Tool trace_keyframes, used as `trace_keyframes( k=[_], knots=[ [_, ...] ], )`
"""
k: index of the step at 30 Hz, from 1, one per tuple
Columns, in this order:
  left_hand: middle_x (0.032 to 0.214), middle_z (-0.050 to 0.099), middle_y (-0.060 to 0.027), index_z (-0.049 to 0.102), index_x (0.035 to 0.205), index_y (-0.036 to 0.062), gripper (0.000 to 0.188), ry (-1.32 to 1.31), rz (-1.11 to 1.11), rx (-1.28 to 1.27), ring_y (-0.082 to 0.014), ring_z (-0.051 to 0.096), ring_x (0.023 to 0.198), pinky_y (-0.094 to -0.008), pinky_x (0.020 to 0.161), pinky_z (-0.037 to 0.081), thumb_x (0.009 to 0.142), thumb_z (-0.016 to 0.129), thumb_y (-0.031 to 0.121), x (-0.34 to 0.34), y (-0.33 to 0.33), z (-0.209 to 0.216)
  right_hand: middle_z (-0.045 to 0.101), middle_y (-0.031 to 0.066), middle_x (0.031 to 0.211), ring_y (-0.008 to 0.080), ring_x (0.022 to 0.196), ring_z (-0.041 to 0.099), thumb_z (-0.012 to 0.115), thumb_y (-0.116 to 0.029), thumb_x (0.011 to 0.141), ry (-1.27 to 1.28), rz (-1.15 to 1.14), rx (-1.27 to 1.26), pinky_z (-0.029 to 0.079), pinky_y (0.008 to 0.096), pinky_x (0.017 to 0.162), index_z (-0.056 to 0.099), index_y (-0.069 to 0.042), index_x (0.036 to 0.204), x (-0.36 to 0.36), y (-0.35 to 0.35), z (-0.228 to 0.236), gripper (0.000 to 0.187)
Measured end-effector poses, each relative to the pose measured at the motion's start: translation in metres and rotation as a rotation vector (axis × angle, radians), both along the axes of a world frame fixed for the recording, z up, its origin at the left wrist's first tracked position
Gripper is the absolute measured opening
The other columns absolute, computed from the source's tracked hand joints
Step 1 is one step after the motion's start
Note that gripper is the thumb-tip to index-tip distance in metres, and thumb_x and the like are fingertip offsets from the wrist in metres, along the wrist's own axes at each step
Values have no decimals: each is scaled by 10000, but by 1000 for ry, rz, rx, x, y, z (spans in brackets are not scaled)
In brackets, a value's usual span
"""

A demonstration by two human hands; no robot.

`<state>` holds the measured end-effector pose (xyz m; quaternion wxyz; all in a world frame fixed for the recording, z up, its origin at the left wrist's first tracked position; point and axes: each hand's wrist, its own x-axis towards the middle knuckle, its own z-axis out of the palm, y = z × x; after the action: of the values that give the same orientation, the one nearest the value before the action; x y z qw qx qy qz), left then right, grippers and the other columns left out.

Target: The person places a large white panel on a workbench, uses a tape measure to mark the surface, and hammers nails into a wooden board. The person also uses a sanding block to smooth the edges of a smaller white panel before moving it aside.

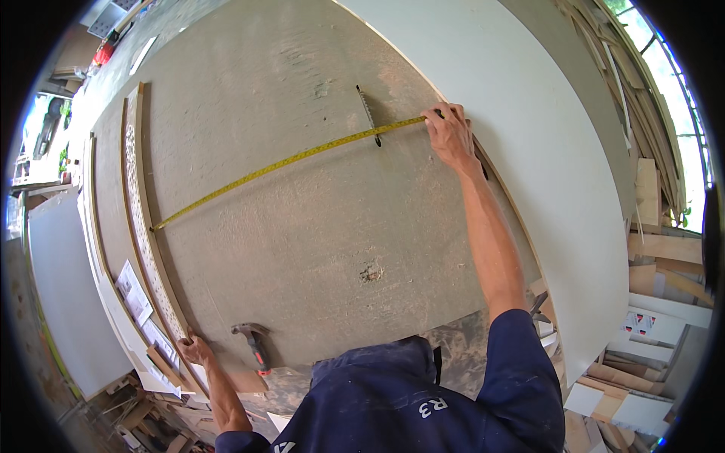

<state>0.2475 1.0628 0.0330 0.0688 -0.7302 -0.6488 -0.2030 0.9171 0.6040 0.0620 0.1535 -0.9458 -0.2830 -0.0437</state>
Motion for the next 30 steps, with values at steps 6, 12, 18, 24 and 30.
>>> trace_keyframes(
  k=[6,12,18,24,30],
  knots=[
    [687,549,-150,531,776,-1,517,13,2,4,-358,522,658,-478,651,412,800,780,452,-5,4,-4,567,10,1173,259,1191,457,602,-173,931,-5,6,19,431,535,931,684,-145,1097,1,-1,1,186],
    [667,532,-149,518,742,1,510,23,0,17,-362,510,640,-490,638,402,802,783,433,-4,1,-5,565,12,1180,259,1193,456,607,-164,924,14,-6,18,430,530,929,680,-153,1104,1,-1,0,194],
    [660,534,-154,518,736,-2,509,23,-21,43,-362,515,634,-489,638,408,795,791,423,-5,1,-5,562,9,1186,257,1191,456,612,-151,920,19,0,10,429,526,929,678,-160,1113,2,0,1,204],
    [671,521,-146,526,754,0,480,4,6,-26,-347,489,647,-475,669,398,830,753,417,1,0,-1,559,9,1191,254,1190,456,612,-160,927,24,-4,-2,430,528,936,680,-159,1116,2,-1,-3,201],
    [669,550,-160,517,738,-4,512,9,-1,-3,-363,518,635,-484,636,409,793,793,424,-6,5,-5,561,12,1192,257,1199,452,603,-179,940,20,5,-5,427,542,951,680,-153,1122,3,-1,-4,199]
  ],
)
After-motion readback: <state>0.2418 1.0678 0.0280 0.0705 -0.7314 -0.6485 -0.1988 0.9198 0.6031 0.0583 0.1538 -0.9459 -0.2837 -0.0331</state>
